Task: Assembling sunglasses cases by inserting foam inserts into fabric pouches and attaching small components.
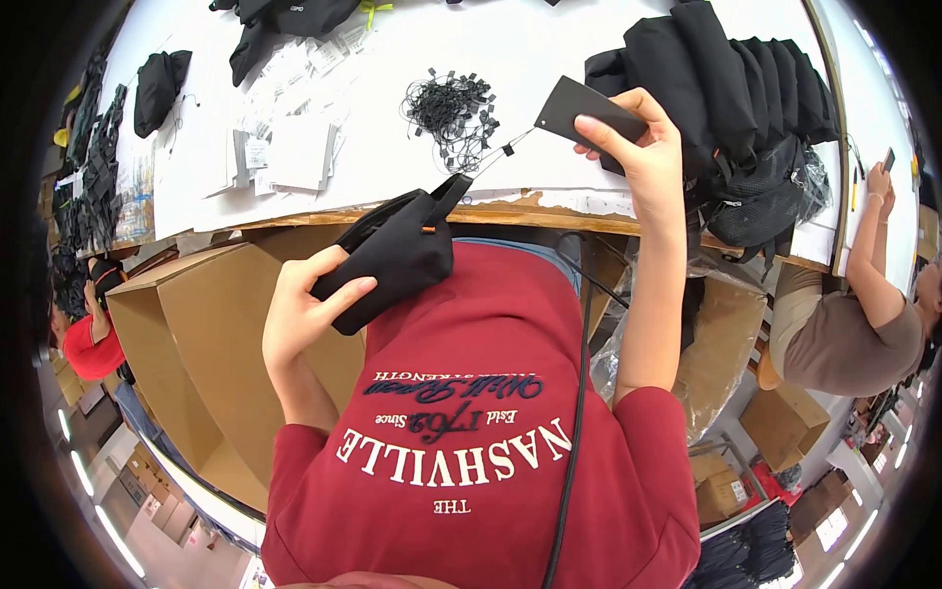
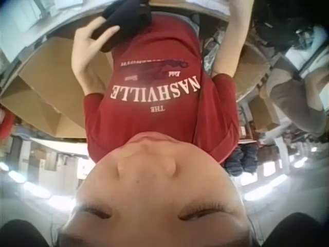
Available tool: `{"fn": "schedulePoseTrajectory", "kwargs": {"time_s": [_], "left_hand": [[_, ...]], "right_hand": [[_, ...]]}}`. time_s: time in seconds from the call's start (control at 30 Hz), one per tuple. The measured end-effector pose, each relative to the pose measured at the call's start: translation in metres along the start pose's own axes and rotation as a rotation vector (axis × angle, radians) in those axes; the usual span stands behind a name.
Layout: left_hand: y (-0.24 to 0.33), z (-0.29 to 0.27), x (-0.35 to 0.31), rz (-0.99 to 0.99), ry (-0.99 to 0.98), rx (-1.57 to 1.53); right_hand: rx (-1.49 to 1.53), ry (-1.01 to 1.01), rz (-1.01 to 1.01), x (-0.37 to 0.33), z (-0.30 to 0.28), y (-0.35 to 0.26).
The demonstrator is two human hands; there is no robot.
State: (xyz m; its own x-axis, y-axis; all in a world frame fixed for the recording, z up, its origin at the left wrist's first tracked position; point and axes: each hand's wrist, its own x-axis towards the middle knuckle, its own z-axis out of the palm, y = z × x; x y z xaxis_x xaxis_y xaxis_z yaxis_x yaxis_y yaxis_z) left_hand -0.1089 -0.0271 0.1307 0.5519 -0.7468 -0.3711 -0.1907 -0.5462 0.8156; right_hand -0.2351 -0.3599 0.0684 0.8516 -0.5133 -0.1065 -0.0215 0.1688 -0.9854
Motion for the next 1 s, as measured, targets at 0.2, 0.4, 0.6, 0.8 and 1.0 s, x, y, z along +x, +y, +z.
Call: {"fn": "schedulePoseTrajectory", "kwargs": {"time_s": [0.2, 0.4, 0.6, 0.8, 1.0], "left_hand": [[0.01, 0.022, 0.002, 0.073, -0.094, -0.096], [0.012, 0.035, 0.006, 0.075, -0.214, 0.032], [0.014, 0.037, 0.01, 0.088, -0.217, 0.041], [0.011, 0.03, 0.008, 0.156, -0.205, 0.08], [0.013, 0.016, 0.009, 0.228, 0.006, 0.248]], "right_hand": [[0.903, 0.257, 0.192, 0.008, 0.013, 0.026], [1.123, 0.266, 0.54, -0.002, 0.065, 0.028], [0.914, 0.193, 0.575, -0.013, 0.07, 0.041], [0.349, 0.508, 0.215, -0.007, 0.071, 0.034], [0.079, 0.437, -0.081, -0.012, 0.035, 0.005]]}}
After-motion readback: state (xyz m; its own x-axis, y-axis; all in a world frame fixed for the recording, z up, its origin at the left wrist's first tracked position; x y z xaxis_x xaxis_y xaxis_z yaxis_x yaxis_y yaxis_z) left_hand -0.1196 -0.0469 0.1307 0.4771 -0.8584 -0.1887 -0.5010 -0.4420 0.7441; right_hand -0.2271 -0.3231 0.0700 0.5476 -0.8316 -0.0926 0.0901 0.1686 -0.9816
